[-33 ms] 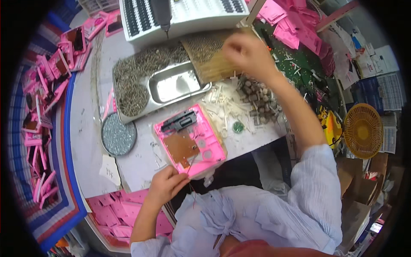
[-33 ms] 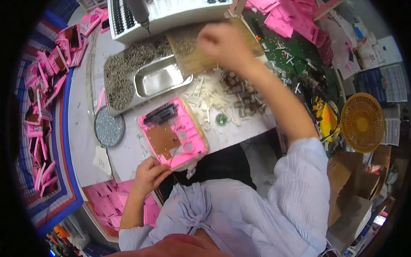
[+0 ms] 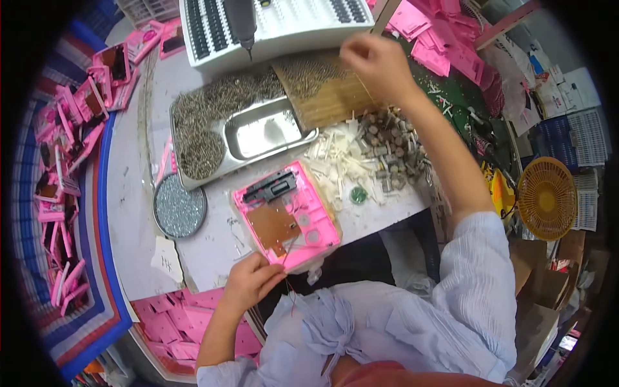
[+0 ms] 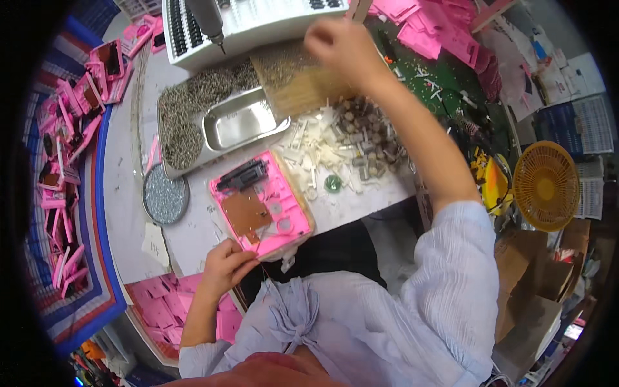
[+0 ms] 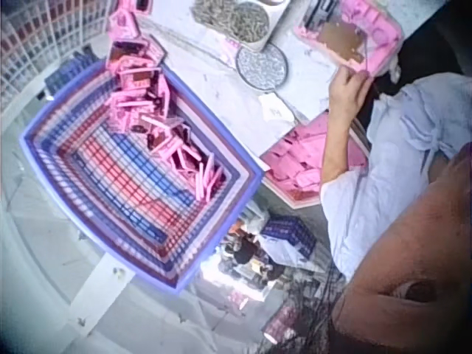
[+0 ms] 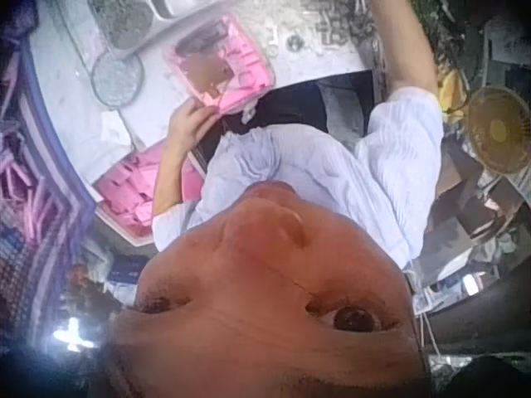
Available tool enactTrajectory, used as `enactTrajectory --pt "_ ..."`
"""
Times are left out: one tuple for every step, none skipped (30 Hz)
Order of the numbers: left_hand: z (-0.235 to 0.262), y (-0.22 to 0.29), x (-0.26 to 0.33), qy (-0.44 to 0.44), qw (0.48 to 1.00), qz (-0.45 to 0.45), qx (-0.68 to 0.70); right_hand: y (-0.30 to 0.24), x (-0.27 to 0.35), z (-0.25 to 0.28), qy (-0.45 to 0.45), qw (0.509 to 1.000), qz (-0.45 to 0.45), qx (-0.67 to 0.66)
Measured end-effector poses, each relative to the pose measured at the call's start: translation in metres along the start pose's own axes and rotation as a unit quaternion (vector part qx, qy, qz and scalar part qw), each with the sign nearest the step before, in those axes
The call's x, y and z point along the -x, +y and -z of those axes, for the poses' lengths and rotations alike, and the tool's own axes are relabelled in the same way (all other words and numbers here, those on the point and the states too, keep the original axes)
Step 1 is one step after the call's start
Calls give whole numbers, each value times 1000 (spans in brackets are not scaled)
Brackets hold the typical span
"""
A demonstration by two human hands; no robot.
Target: Assembling the internal electronic components and soldering wires inside the pink plastic housings of toy devices.
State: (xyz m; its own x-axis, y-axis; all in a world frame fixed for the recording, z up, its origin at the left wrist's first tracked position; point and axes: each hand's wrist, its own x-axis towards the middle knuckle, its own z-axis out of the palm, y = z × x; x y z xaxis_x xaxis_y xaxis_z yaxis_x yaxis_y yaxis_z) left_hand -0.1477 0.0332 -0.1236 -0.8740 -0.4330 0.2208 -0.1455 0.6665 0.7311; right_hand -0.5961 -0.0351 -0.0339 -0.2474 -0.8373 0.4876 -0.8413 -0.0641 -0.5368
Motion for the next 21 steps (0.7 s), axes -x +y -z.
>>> enactTrajectory --pt "1 -1 -3 -10 1000 -1 7 14 -29 8 15 994 27 108" --pt "1 -2 -4 -13 1000 2 14 33 -58 5 20 994 16 104" --pt "1 -1 -4 -16 1000 7 19 49 -86 -3 24 995 6 97" --pt "1 0 -6 -20 999 12 25 66 -111 -11 53 989 55 126" --pt "1 -1 -8 -21 999 13 27 82 -131 -20 82 979 102 157" --pt "0 -1 -8 -21 999 16 28 90 -143 -28 108 965 149 185" --pt "1 1 -4 -15 999 26 27 84 -151 -39 120 959 158 202" --pt "2 3 -2 -6 999 34 29 80 -157 -48 132 952 165 220" --pt "1 3 1 1 999 39 28 76 -162 -54 145 945 171 239" --pt "-1 2 3 7 999 44 30 79 -168 -59 148 947 171 230" --pt "-3 1 3 13 998 47 32 82 -174 -60 151 948 170 222" --pt "-3 2 2 11 998 43 34 86 -180 -58 155 949 168 216" --pt "-2 3 -1 9 998 42 35 93 -184 -56 147 947 185 216" --pt "-1 4 -2 8 999 40 36 97 -187 -51 139 944 204 218" --pt "-1 4 -3 7 999 38 36 101 -188 -45 131 940 222 222" --pt "-1 3 -3 4 999 39 36 99 -189 -41 101 960 181 188" --pt "-1 3 -1 3 998 45 37 88 -187 -37 120 970 166 128" --pt "-2 2 -1 2 998 45 33 78 -186 -27 139 977 149 68" --pt "-5 -2 0 6 998 49 40 62 -176 -9 154 980 125 17" --pt "-7 -2 5 15 998 50 39 43 -163 -7 159 981 99 -46" --pt "-8 -4 4 22 998 51 38 25 -147 -3 163 978 69 -107"
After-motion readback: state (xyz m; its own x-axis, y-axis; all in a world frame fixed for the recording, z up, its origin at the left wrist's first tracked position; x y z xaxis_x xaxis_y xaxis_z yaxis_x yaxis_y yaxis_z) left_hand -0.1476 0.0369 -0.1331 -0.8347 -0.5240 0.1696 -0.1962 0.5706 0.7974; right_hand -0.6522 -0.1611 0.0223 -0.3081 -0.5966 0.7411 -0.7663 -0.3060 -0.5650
